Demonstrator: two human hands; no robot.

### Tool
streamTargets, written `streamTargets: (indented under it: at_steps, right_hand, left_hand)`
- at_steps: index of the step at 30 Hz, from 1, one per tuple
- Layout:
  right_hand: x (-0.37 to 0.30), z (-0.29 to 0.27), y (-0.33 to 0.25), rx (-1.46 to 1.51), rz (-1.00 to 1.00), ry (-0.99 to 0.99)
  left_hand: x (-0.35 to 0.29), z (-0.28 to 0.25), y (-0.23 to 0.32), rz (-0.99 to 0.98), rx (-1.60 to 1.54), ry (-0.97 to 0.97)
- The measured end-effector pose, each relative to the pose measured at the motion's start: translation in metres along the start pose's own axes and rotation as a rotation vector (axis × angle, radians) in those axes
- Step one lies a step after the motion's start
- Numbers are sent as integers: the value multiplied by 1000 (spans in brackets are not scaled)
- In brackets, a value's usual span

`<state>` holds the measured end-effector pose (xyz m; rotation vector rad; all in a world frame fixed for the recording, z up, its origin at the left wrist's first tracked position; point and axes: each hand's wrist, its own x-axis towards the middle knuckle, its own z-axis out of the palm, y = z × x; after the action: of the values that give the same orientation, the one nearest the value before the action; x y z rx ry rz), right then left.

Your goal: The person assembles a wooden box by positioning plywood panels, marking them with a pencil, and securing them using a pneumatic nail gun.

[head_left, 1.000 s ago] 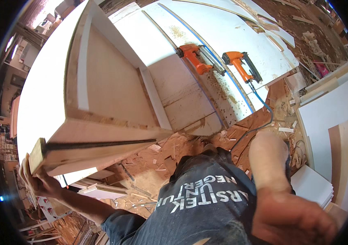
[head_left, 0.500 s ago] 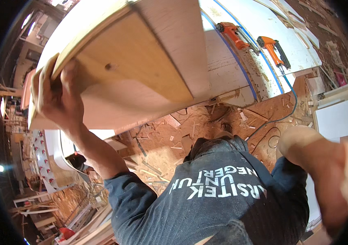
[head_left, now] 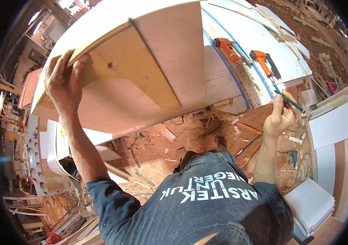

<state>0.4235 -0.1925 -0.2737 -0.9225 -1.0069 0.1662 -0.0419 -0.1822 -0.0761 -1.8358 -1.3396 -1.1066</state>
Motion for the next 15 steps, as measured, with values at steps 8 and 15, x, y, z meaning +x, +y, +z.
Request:
streamTargets:
  at_steps: [8, 15]
  right_hand:
    - [-11, 15, -21, 103, -14, -62]
    - [-32, 20, -16, 237, 50, -103]
  left_hand:
    - [17, 20, 37, 83, 132, 3]
    - [17, 19, 38, 97, 145, -9]
